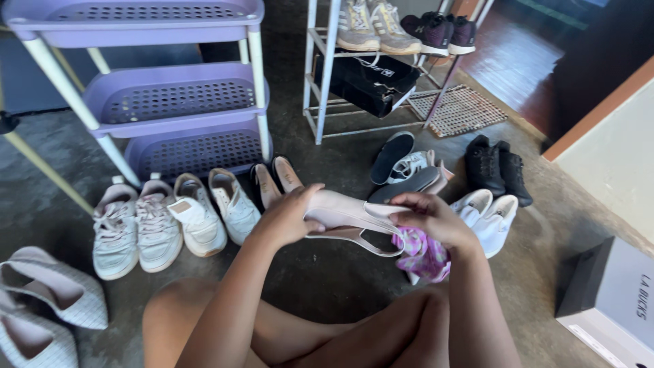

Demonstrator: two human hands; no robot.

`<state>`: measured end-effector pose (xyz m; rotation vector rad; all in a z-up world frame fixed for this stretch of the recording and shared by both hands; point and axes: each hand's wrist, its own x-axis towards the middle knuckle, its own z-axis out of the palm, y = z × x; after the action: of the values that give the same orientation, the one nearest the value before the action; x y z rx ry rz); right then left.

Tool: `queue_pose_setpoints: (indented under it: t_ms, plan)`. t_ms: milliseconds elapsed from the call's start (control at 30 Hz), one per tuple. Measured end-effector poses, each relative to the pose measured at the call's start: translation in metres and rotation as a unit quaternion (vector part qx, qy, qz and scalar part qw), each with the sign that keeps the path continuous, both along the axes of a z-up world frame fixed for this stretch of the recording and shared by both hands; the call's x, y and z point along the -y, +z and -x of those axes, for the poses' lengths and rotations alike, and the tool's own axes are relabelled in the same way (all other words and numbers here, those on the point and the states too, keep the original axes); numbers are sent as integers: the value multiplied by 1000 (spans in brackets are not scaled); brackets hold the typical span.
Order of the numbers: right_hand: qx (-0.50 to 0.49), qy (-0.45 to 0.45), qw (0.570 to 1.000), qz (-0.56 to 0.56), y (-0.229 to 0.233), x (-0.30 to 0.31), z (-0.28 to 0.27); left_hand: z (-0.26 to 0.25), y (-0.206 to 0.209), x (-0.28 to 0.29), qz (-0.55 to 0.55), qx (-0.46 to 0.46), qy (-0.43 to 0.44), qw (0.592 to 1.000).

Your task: The person sits on the floor and wipes the exterior and interior of several pairs of shoes using a pink cloth. They handle each shoe one at a time, turning them over to clean different sides, then place them back on the floor.

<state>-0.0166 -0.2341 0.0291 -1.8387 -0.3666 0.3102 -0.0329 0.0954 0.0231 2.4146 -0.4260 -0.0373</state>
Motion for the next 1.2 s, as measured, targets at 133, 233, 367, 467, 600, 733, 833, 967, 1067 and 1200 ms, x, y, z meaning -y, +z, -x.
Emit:
queue_pose_setpoints:
  t_ms: [133, 233, 367, 467, 600, 733, 833, 967, 1067, 1200]
  plan:
    - [73, 26, 994, 76, 26, -38, -7, 18, -47, -21, 102, 44, 43, 993]
    - [44, -14, 998, -33, 30, -80, -5, 38, -77, -39, 190, -2, 112, 975]
    - [-63, -66, 961, -260, 11, -138, -15, 59, -108, -71, 311, -52, 206, 926]
    - [-120, -46, 934, -334, -19, -199, -24, 74, -127, -109, 357, -34, 288, 888]
    - [-227, 46, 922, -309, -42, -284, -10, 86, -154, -156, 506, 27, 371, 778]
    - [-337, 150, 863, -344, -46, -355, 16, 115, -169, -239, 556, 131, 446, 689]
    - [-372, 201, 836, -349, -55, -404, 35, 151, -174, -302, 553, 178, 496, 646]
    - [-455, 188, 800, -344, -79, -466, 69, 213, -183, -363, 460, 143, 634, 604]
    - [-463, 235, 792, -322, -105, -499, 87, 252, -207, -398, 389, 158, 688, 592]
    - [-497, 210, 798, -267, -141, -531, 104, 295, -266, -448, 338, 157, 727, 576]
